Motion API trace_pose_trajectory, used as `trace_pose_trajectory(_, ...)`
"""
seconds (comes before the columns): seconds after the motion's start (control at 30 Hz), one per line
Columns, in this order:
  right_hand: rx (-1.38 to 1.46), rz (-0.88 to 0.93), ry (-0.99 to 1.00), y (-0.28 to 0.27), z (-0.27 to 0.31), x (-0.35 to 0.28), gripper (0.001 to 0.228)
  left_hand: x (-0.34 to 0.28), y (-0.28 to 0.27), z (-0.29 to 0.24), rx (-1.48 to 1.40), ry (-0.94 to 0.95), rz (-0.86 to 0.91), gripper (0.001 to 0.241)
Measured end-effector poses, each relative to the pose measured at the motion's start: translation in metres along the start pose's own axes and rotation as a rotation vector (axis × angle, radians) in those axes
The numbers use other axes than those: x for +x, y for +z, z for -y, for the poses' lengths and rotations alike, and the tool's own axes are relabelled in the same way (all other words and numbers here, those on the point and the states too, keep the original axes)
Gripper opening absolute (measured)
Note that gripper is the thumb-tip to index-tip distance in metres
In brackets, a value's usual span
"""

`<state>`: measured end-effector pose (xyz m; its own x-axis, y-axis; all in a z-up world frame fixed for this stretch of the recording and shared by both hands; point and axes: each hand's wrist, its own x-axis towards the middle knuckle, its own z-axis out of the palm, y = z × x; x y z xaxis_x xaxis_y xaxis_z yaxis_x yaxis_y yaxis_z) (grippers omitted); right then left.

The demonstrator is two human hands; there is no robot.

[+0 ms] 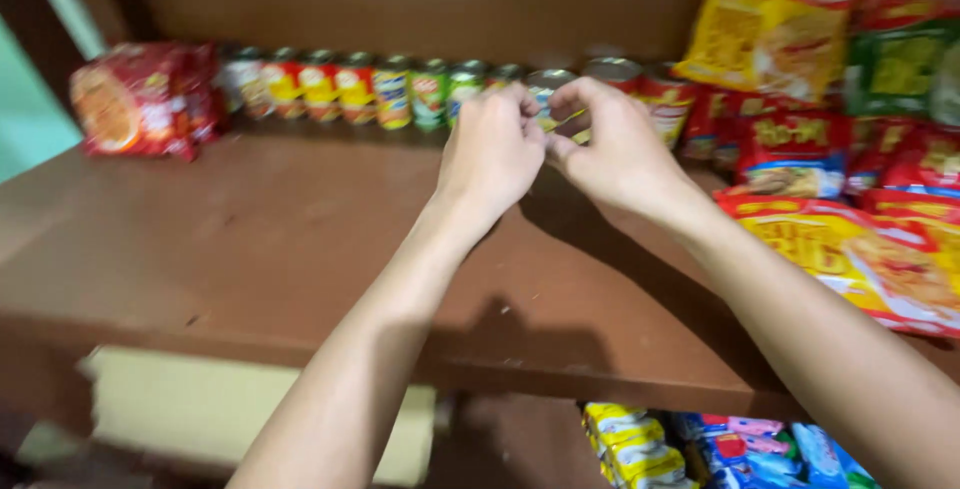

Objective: Organizing various packaged instant noodles and canned goods on a shelf from a cardboard box.

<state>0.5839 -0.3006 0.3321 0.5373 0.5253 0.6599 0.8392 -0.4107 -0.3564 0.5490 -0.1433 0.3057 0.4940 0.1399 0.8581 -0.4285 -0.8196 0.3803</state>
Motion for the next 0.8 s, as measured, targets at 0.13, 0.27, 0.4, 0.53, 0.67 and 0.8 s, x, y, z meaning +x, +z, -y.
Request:
trace_pose_trajectory(0.13,0.011,-0.041,0.059,-0.017,-0.043,0.013,0.036,0.011,0.026,-0.012,-0.012,-0.11,0.141,0.014)
trace_pose_trajectory(0.27,0.008,-0.122,0.165,-0.038,-0.111,0.032,0.035,0.019,0.056,-0.017,0.05,-0.087,0.164,0.018)
trace_pose_trajectory(0.4,0.051,-0.294,0.258,-0.063,-0.217,0.05,0.026,0.024,0.074,-0.026,0.1,-0.079,0.216,0.023)
trace_pose_trajectory(0.53,0.064,-0.418,0.328,-0.089,-0.256,0.037,0.022,0.021,0.092,-0.03,0.124,-0.034,0.256,0.025)
trace_pose_trajectory(0.67,0.303,-0.459,0.311,-0.09,-0.286,0.03,0.02,0.026,0.111,-0.034,0.108,-0.011,0.238,0.029)
trace_pose_trajectory(0.8,0.242,-0.612,0.152,-0.085,-0.321,0.021,0.032,0.045,0.161,-0.026,-0.005,-0.11,0.221,0.036)
